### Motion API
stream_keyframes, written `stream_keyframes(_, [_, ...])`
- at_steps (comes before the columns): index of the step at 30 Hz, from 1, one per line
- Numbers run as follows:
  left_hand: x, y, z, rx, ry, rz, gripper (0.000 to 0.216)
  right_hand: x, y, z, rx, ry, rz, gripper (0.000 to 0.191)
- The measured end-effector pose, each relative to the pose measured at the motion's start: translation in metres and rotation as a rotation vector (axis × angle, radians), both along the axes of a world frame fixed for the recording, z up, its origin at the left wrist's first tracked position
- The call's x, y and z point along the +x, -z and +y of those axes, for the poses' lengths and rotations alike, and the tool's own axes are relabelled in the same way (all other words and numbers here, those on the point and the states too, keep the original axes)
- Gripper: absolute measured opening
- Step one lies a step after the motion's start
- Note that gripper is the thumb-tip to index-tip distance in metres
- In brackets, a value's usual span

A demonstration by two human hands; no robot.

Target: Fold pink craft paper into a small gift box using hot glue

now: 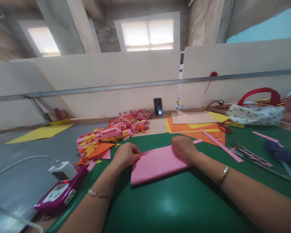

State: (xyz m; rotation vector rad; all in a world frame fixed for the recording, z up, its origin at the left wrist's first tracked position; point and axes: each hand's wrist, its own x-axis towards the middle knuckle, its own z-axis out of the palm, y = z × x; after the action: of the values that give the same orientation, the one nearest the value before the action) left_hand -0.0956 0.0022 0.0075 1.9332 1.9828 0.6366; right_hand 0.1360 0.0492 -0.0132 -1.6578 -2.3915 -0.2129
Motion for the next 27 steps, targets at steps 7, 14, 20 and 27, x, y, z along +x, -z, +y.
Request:
stream_keyframes(7, [0.002, 0.004, 0.0, 0.083, 0.031, 0.188, 0.01, -0.005, -0.002, -0.004, 0.048, -0.077, -0.134, 0.022])
stream_keyframes(14, [0.021, 0.008, -0.008, 0.231, 0.391, 0.326, 0.027, -0.003, 0.0, 0.0, 0.07, -0.11, -0.158, 0.02])
stream_keyframes(20, [0.03, 0.01, -0.006, 0.158, 0.445, 0.354, 0.029, -0.003, -0.002, -0.002, 0.077, -0.107, -0.143, 0.022])
stream_keyframes(27, [0.045, 0.014, -0.009, 0.181, 0.334, 0.349, 0.03, -0.002, 0.0, -0.001, 0.049, -0.094, -0.12, 0.021])
